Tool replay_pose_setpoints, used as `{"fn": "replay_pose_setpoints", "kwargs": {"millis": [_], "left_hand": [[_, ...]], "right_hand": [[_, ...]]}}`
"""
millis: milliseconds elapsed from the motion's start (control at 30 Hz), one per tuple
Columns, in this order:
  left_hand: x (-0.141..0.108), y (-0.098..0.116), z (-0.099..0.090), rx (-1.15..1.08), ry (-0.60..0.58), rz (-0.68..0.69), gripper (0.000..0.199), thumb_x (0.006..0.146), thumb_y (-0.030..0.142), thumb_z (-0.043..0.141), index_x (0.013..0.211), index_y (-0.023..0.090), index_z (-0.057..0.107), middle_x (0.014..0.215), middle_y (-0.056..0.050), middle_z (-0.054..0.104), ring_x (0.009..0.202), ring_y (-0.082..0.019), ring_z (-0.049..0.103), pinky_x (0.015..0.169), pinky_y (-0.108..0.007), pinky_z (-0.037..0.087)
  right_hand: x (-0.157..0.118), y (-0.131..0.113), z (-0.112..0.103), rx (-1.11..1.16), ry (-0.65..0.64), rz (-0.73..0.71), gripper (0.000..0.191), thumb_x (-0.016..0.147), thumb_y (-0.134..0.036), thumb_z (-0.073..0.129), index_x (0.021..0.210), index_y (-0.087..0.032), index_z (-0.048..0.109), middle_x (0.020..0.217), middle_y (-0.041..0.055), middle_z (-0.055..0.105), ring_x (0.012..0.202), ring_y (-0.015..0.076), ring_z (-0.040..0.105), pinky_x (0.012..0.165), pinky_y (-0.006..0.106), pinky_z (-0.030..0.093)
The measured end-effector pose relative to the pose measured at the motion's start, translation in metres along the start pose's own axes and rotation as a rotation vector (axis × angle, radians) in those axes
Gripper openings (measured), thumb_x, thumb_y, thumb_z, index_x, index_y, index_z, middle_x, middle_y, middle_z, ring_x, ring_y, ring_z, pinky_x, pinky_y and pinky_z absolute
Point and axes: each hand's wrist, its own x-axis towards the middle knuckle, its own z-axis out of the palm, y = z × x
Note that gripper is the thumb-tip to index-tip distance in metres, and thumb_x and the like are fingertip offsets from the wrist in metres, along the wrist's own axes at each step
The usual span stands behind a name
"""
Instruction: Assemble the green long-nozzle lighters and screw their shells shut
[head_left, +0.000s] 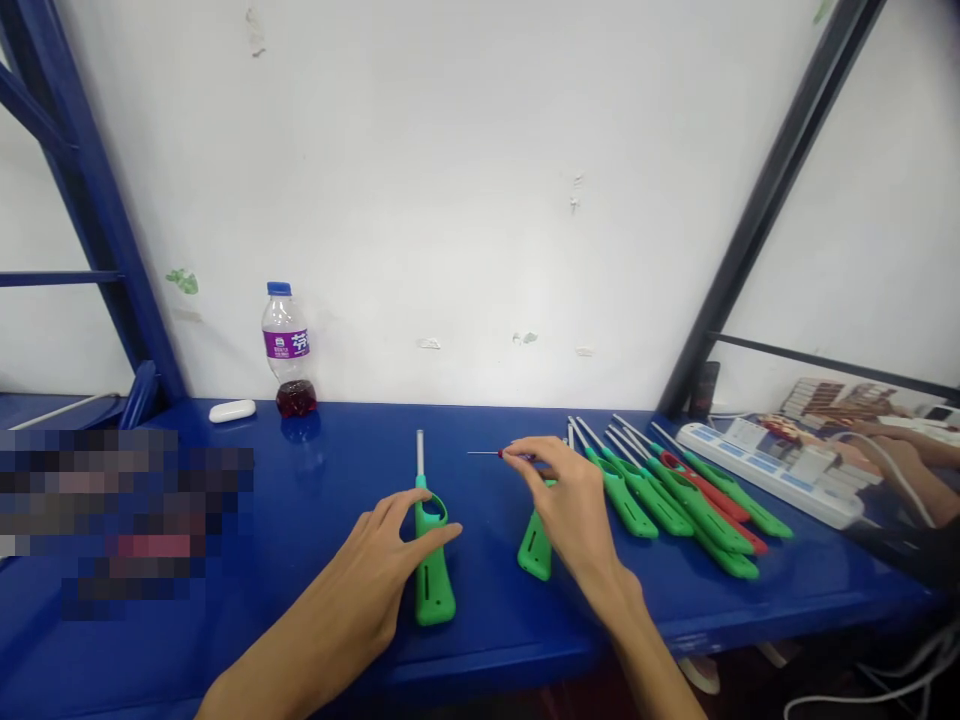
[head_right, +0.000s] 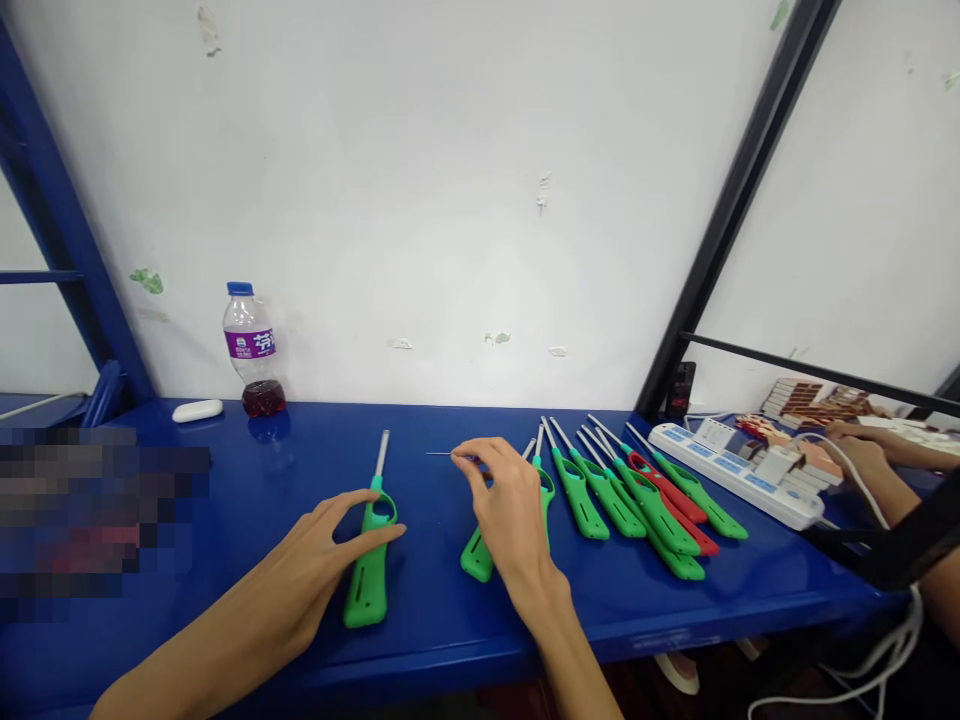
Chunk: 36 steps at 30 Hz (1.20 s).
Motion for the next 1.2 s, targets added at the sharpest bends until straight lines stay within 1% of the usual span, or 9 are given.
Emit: {"fn": "replay_pose_setpoints", "kwargs": {"millis": [133, 267, 367, 467, 533, 633, 867, 1000, 1200], "left_hand": [[-0.001, 0.004, -0.009, -0.058, 0.008, -0.108, 0.054, 0.101, 0.017, 0.042, 0.150, 0.036, 0.054, 0.142, -0.012, 0.059, 0.111, -0.030, 0.069, 0.095, -0.049, 0.059], [0.001, 0.006, -0.016, -0.308, 0.154, -0.261, 0.050, 0.108, 0.044, 0.039, 0.157, 0.033, 0.042, 0.121, -0.006, 0.071, 0.099, -0.024, 0.073, 0.089, -0.038, 0.062], [0.003, 0.007, -0.023, -0.535, 0.266, -0.345, 0.051, 0.107, 0.051, 0.040, 0.153, 0.031, 0.050, 0.117, -0.003, 0.075, 0.107, -0.024, 0.073, 0.097, -0.037, 0.059], [0.007, 0.003, -0.034, -0.669, 0.338, -0.398, 0.048, 0.102, 0.056, 0.046, 0.126, 0.024, 0.073, 0.112, -0.004, 0.079, 0.106, -0.026, 0.074, 0.094, -0.035, 0.060], [0.007, -0.005, -0.038, -0.619, 0.354, -0.427, 0.047, 0.098, 0.057, 0.050, 0.113, 0.022, 0.077, 0.102, -0.005, 0.081, 0.095, -0.027, 0.076, 0.083, -0.033, 0.063], [0.004, -0.030, -0.035, -0.321, 0.339, -0.475, 0.040, 0.094, 0.049, 0.050, 0.106, 0.024, 0.078, 0.086, -0.004, 0.080, 0.078, -0.026, 0.076, 0.071, -0.033, 0.062], [-0.005, -0.085, 0.012, 0.022, 0.198, -0.411, 0.045, 0.093, 0.019, 0.037, 0.113, 0.021, 0.077, 0.114, -0.010, 0.078, 0.102, -0.028, 0.075, 0.091, -0.039, 0.059], [-0.005, -0.083, 0.023, 0.101, 0.179, -0.379, 0.048, 0.093, 0.016, 0.034, 0.113, 0.019, 0.077, 0.116, -0.012, 0.075, 0.100, -0.030, 0.073, 0.089, -0.041, 0.059], [0.001, -0.059, 0.010, 0.171, 0.144, -0.383, 0.049, 0.099, 0.030, 0.033, 0.117, 0.020, 0.077, 0.115, -0.014, 0.073, 0.092, -0.031, 0.071, 0.084, -0.045, 0.059]], "right_hand": [[0.000, -0.001, 0.009, 0.034, 0.004, 0.005, 0.016, 0.099, -0.021, 0.062, 0.100, -0.022, 0.078, 0.103, 0.0062, 0.077, 0.094, 0.0224, 0.073, 0.082, 0.035, 0.063], [-0.009, -0.031, 0.016, 0.174, -0.028, -0.053, 0.017, 0.099, -0.017, 0.064, 0.102, -0.024, 0.079, 0.104, 0.0041, 0.077, 0.096, 0.0187, 0.074, 0.085, 0.029, 0.062], [-0.023, -0.058, 0.028, 0.238, -0.190, -0.190, 0.022, 0.100, -0.013, 0.061, 0.108, -0.024, 0.078, 0.110, 0.0041, 0.076, 0.102, 0.0162, 0.073, 0.095, 0.026, 0.058], [-0.033, -0.075, 0.037, 0.250, -0.425, -0.302, 0.028, 0.102, -0.013, 0.059, 0.122, -0.027, 0.073, 0.140, 0.0044, 0.064, 0.122, 0.0154, 0.067, 0.104, 0.023, 0.053], [-0.034, -0.078, 0.039, 0.263, -0.518, -0.284, 0.035, 0.100, -0.019, 0.065, 0.133, -0.030, 0.064, 0.149, 0.0021, 0.059, 0.135, 0.0160, 0.059, 0.112, 0.025, 0.047], [-0.033, -0.071, 0.040, 0.203, -0.504, -0.192, 0.035, 0.099, -0.028, 0.068, 0.134, -0.029, 0.062, 0.144, 0.0030, 0.063, 0.134, 0.0177, 0.059, 0.114, 0.030, 0.045], [-0.039, -0.046, 0.048, 0.034, -0.743, -0.166, 0.050, 0.095, -0.064, 0.063, 0.132, -0.030, 0.068, 0.153, 0.0093, 0.058, 0.151, 0.0317, 0.040, 0.126, 0.054, 0.026], [-0.032, -0.038, 0.035, -0.038, -0.731, -0.112, 0.048, 0.093, -0.059, 0.067, 0.129, -0.027, 0.070, 0.147, 0.0101, 0.062, 0.150, 0.0340, 0.041, 0.126, 0.055, 0.026], [-0.012, -0.012, -0.004, -0.168, -0.666, 0.014, 0.030, 0.094, -0.048, 0.069, 0.112, -0.026, 0.075, 0.129, 0.0079, 0.073, 0.142, 0.0350, 0.052, 0.123, 0.059, 0.027]]}}
